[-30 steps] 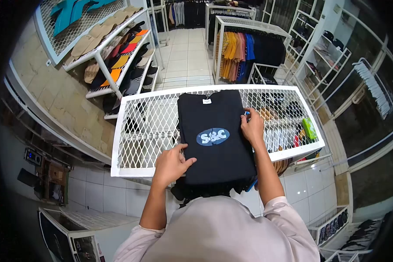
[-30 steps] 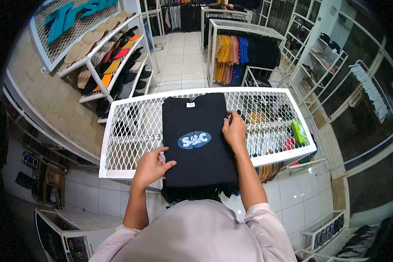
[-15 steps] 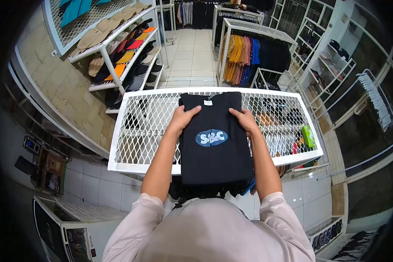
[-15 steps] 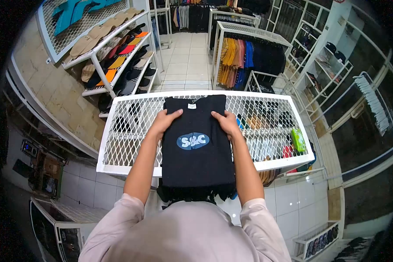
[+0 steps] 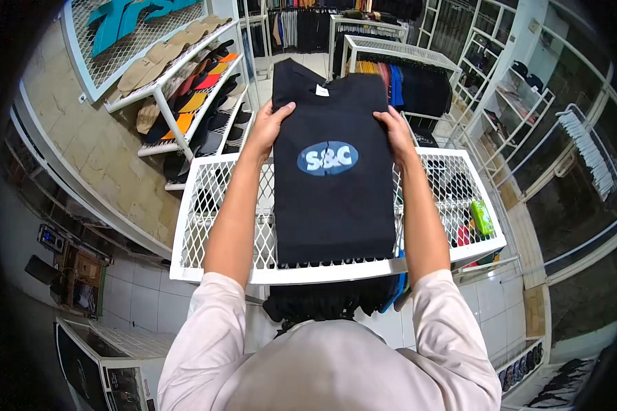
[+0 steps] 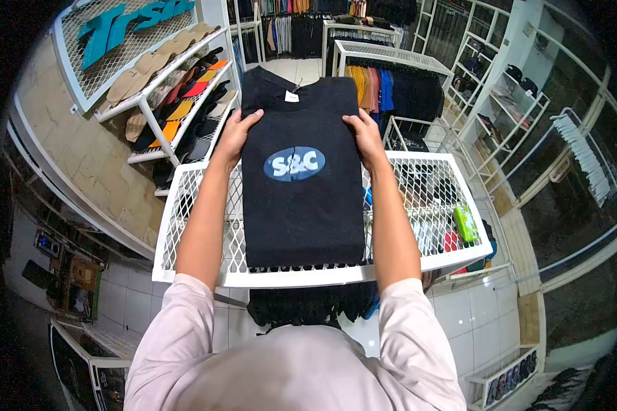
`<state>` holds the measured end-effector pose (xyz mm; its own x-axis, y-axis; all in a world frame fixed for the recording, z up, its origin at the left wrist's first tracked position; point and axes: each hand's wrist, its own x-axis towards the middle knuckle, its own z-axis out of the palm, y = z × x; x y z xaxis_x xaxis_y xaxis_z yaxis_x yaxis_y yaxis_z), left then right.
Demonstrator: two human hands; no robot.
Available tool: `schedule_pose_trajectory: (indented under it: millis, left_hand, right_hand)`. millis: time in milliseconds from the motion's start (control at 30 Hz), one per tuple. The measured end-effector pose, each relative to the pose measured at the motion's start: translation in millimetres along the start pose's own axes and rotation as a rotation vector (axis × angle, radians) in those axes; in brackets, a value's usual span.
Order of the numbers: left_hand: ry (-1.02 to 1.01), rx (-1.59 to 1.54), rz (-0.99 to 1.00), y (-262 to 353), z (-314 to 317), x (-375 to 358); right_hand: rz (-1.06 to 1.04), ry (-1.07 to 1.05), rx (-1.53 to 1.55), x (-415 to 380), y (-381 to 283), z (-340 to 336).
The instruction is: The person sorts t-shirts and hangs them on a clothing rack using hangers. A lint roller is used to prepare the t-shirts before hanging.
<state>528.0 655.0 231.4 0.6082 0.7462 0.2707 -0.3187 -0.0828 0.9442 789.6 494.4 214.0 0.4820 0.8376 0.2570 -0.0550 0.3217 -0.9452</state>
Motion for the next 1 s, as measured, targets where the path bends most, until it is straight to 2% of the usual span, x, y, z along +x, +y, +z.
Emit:
schedule_pose_trajectory:
  millis: [33, 100, 167, 233, 300, 367, 433, 467, 500, 533, 567, 633, 667, 700, 733, 767, 800, 833, 900, 967, 1000]
  left_hand:
    - [0.048, 0.189, 0.06, -18.8, -5.9, 6.8]
    - [0.088, 0.476, -0.182, -106.4, -52.3, 29.5]
    - [0.112, 0.641, -0.464, -94.6, -30.6, -31.3]
    - [-0.009, 0.65, -0.582, -78.6, -28.6, -68.1]
    - [-0.031, 0.686, -0.45, -67.1, -25.1, -108.1]
    - [-0.089, 0.68, -0.419, -40.6, -13.6, -152.1]
    - [-0.158, 0.701, -0.504, -7.8, 1.9, -196.0]
    - [-0.158, 0.703, -0.506, -12.0, 4.5, -215.4]
    - [-0.186, 0.71, -0.28, -16.0, 7.0, -235.4]
    - [-0.214, 0.709, -0.054, -17.7, 8.2, -245.6]
    - [-0.222, 0.712, -0.053, -20.7, 7.3, -244.3]
    - [-0.19, 0.742, 0.033, -24.0, 8.2, -242.8]
    - [-0.165, 0.6, -0.092, -16.8, 8.1, -232.6]
    - [-0.114, 0.577, -0.075, -5.1, 10.9, -215.5]
    - [-0.103, 0.464, 0.029, -11.2, 6.5, -192.1]
    - [-0.058, 0.214, 0.094, -0.7, 19.7, -170.4]
    - [-0.012, 0.225, 0.041, 11.3, 22.7, -153.4]
    - [0.064, 0.236, 0.102, -7.8, 17.9, -131.5]
    - [0.179, 0.676, -0.054, -72.4, -21.6, -99.5]
    - [0.212, 0.681, -0.137, -61.9, -8.8, -137.6]
    - [0.226, 0.772, -0.088, -66.7, -11.5, -156.6]
  right_hand:
    - [-0.062, 0.026, -0.104, 11.7, 20.2, -6.0]
    - [0.293, 0.108, -0.448, 19.8, 71.4, -30.8]
    - [0.455, -0.031, -0.644, -9.5, 103.4, -44.8]
    - [0.427, 0.105, -0.771, -62.9, 89.4, -34.2]
    - [0.417, 0.055, -0.788, -104.5, 66.2, -37.1]
    - [0.536, -0.004, -0.753, -152.1, 34.4, -28.3]
    - [0.485, -0.073, -1.055, -194.6, 20.7, -24.3]
    - [0.519, -0.136, -1.001, -210.8, -3.2, -12.6]
    - [0.555, -0.196, -0.944, -225.6, -19.2, -1.6]
    - [0.435, -0.186, -0.888, -238.5, -11.8, -0.7]
    - [0.435, -0.178, -0.885, -238.9, -11.6, -1.7]
    - [0.234, -0.286, -0.809, -234.7, -15.2, -4.7]
    - [0.091, -0.262, -0.795, -222.0, -0.4, -13.2]
    - [0.158, -0.228, -0.669, -203.1, -17.1, -7.9]
    - [0.146, -0.164, -0.424, -181.9, -16.5, -6.6]
    - [0.108, -0.064, -0.285, -159.3, -19.8, -0.5]
    - [0.032, 0.049, -0.207, -136.4, -9.3, 3.9]
    - [0.057, 0.122, -0.185, -120.2, -3.1, 10.1]
    - [0.21, 0.23, -0.538, -101.5, 29.2, 4.2]
    - [0.17, 0.296, -0.911, -124.6, 56.5, -1.8]
    - [0.163, 0.31, -0.865, -148.3, 52.8, -0.8]
